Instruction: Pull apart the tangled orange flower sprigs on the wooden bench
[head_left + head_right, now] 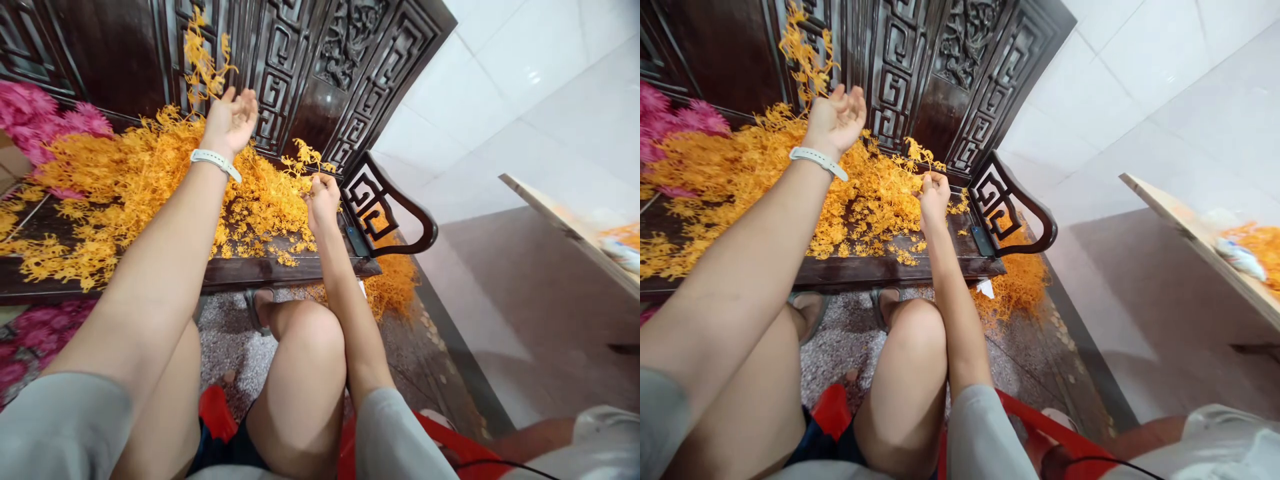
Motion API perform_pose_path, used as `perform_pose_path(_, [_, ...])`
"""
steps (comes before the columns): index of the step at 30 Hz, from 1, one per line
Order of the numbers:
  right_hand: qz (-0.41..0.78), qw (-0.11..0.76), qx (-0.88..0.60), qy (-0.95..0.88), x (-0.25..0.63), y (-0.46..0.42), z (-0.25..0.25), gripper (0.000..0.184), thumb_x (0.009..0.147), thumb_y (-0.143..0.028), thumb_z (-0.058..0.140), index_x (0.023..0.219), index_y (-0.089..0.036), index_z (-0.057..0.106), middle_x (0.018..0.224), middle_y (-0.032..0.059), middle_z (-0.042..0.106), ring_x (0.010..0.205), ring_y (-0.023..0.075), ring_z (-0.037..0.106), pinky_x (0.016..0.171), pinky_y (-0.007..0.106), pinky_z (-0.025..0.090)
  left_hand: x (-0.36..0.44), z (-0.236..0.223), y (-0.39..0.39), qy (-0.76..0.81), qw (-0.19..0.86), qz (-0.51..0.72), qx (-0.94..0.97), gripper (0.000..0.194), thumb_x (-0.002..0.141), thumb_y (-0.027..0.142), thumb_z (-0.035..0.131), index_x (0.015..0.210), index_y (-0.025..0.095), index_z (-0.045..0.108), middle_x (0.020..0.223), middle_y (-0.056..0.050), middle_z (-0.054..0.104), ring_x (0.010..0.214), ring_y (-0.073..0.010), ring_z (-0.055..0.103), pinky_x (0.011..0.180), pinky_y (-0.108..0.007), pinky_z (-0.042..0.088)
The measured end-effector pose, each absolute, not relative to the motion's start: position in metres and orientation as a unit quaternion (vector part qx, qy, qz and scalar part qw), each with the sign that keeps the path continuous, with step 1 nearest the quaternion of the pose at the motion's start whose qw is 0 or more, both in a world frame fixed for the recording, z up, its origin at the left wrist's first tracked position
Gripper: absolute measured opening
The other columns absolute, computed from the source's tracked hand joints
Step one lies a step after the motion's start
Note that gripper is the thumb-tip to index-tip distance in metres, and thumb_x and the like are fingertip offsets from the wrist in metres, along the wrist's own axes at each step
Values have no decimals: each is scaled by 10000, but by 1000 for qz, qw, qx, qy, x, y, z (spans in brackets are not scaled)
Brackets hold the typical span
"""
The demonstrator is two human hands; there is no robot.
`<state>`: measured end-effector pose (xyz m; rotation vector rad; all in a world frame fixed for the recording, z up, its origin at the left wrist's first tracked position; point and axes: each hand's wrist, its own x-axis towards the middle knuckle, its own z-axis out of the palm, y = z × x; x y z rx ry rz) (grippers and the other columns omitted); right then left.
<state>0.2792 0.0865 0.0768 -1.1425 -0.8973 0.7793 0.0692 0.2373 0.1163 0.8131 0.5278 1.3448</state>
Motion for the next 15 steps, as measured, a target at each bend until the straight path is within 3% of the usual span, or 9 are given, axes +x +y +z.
perform_pose_path(3, [352,695,-489,-391,281,86,79,146,992,-298,693,984,-265,551,1018,3,706,872,133,649,882,336,629,80,129,214,217,687,551,421,223,1079,397,591,980,304,768,1117,-60,799,1286,-231,643,1008,-347,566])
perform_pose_path(5, [361,702,-475,-390,282,86,80,166,995,-314,700,986,-268,541,1051,7,721,867,137,657,921,369,629,90,139,196,242,661,436,561,337,994,583,708,946,264,808,1185,-108,810,1212,-288,701,953,-378,580])
perform_pose_path(7, [368,706,-462,-391,284,86,80,196,995,-345,718,985,-270,537,1067,8,724,866,141,664,954,396,628,102,149,182,253,607,342,671,418,897,637,819,951,222,833,1133,-138,812,1139,-313,739,907,-395,575])
perform_pose_path(11, [368,705,-466,-388,288,86,78,261,974,-426,764,1006,-270,556,1089,18,728,953,170,702,997,436,626,124,162,166,227,537,300,755,321,858,501,901,918,194,830,908,-106,765,948,-254,750,821,-364,544])
perform_pose_path(15, [352,692,-483,-405,289,83,79,384,936,-587,776,1030,-265,589,1130,38,743,1115,211,716,981,427,634,141,162,163,219,576,317,721,213,919,297,834,772,178,735,693,-55,637,792,-203,704,777,-337,558])
